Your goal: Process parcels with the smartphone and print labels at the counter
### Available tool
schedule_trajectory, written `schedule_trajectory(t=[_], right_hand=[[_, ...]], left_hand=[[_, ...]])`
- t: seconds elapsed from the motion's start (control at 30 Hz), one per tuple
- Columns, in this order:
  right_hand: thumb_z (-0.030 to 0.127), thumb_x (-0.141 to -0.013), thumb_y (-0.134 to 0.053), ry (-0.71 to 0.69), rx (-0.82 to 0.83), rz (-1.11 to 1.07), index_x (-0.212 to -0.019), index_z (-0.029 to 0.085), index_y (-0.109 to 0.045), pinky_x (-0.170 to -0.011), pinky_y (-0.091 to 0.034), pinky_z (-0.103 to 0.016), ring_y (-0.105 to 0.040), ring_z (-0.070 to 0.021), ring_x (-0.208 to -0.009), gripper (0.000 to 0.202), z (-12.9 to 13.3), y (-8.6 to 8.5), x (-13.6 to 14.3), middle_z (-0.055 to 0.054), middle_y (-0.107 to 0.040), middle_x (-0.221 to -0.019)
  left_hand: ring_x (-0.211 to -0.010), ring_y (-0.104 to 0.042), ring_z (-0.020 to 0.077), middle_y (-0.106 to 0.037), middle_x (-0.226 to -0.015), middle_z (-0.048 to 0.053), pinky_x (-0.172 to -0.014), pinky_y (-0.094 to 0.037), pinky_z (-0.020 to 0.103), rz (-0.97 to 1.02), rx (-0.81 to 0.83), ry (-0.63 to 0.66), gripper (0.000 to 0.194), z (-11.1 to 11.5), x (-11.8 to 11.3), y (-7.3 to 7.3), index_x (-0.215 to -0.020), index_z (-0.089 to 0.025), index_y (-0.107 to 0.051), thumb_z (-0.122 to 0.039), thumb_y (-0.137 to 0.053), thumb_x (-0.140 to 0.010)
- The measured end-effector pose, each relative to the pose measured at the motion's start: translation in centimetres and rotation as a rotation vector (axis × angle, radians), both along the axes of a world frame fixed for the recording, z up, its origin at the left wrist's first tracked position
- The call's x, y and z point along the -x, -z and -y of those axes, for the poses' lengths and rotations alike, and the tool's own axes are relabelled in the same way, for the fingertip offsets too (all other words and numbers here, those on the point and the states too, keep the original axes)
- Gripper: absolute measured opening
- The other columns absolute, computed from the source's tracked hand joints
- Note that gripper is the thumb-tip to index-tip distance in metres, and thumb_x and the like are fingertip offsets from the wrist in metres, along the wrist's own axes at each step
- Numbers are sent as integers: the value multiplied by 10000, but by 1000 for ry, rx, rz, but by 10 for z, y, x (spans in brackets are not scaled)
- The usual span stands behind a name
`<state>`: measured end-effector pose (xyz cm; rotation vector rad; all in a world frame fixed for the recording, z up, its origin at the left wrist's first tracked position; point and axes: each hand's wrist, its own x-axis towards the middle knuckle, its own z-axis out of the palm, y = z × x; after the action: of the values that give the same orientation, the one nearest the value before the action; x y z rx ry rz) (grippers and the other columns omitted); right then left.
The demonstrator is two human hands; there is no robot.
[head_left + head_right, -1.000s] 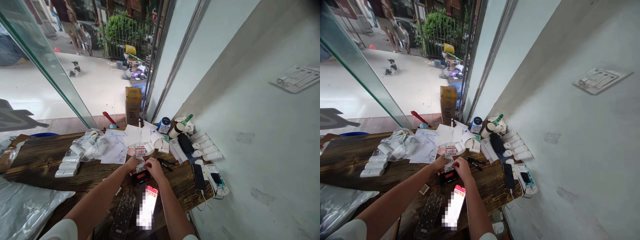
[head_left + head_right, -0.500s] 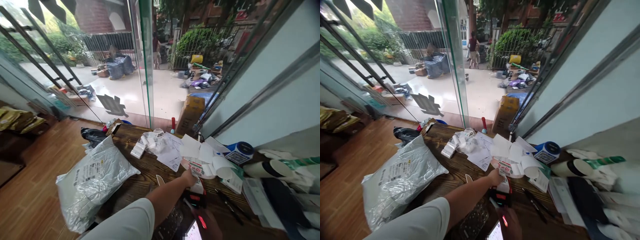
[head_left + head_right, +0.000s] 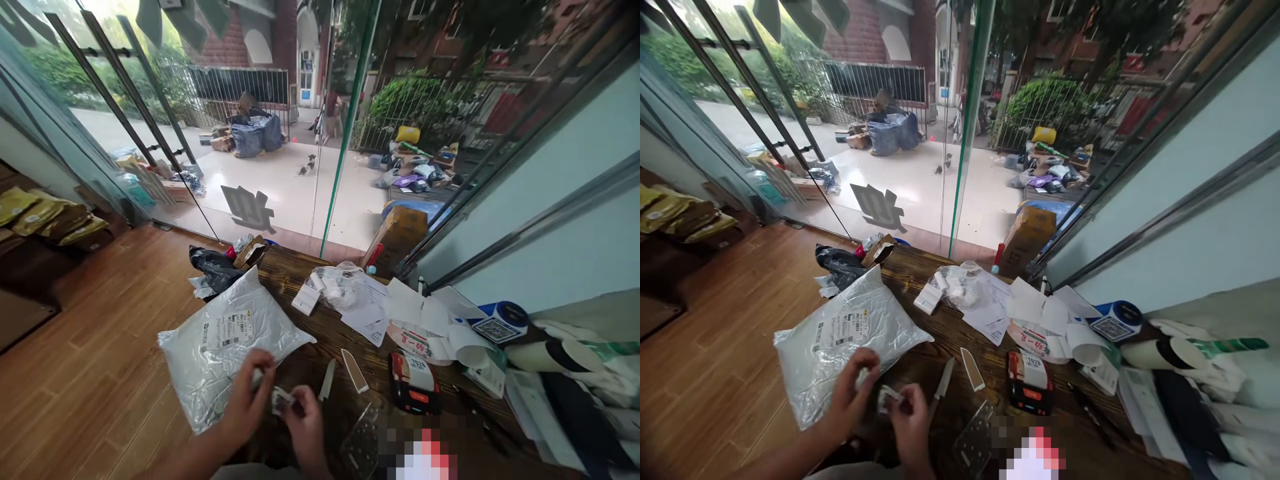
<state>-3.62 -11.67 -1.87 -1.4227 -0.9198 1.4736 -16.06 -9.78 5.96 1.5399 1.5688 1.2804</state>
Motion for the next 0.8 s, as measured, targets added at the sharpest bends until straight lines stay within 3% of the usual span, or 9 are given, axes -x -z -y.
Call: schedule_trajectory(t=[0.1,0.13,0.27,0.37,0.5,0.67,0.8], right_hand=[[342,-541,-739,-113,-6,-58,-634,185,-529,-513,-395,-244,-463,-122,-524,278,-2,-16,75,51,-506,-546],[289,-542,-733,-128,0,-54,-636,182,-531,-502,-377,-239,-451,-118,-513,247,-1,-19,97,56,-494,-532],[165,-554,-671,-72,-4,47,-631,181,-523,-528,-368,-247,-446,-121,-520,168,7,-14,157,57,-487,-532],[180,-588,-632,-16,-37,133,-652,190,-509,-537,-382,-256,-476,-136,-539,139,12,-8,170,48,-501,-543],[216,-595,-630,-7,-66,236,-643,201,-494,-524,-388,-261,-506,-152,-535,144,18,-7,175,43,-491,-534],[166,-591,-596,-21,-87,441,-610,214,-507,-537,-368,-283,-525,-179,-534,103,21,-14,185,24,-500,-515],[209,-476,-726,21,-40,597,-669,239,-519,-532,-350,-293,-534,-197,-535,285,20,-16,164,36,-516,-520]], left_hand=[[-852,-521,146,-526,-888,3,-766,-438,251,-112,-103,-172,143,40,74,10,-947,-250,-512,-189,-523,-818],[-849,-537,153,-533,-901,10,-736,-461,249,-237,-143,-205,155,50,93,14,-960,-250,-519,-210,-535,-811],[-828,-568,167,-583,-898,31,-686,-489,259,-621,-276,-60,176,68,147,28,-967,-256,-587,-193,-536,-810],[-854,-579,186,-654,-899,22,-749,-473,301,-815,-393,58,247,65,171,36,-1014,-283,-619,-179,-550,-800],[-918,-588,194,-683,-987,27,-826,-469,321,-841,-416,124,279,62,193,52,-1057,-273,-623,-185,-561,-799],[-953,-594,182,-672,-1018,16,-842,-481,312,-640,-233,301,357,63,209,79,-1140,-342,-591,-196,-535,-819],[-867,-591,180,-650,-909,47,-771,-488,314,-484,-101,279,292,62,211,91,-1065,-348,-645,-240,-479,-851]])
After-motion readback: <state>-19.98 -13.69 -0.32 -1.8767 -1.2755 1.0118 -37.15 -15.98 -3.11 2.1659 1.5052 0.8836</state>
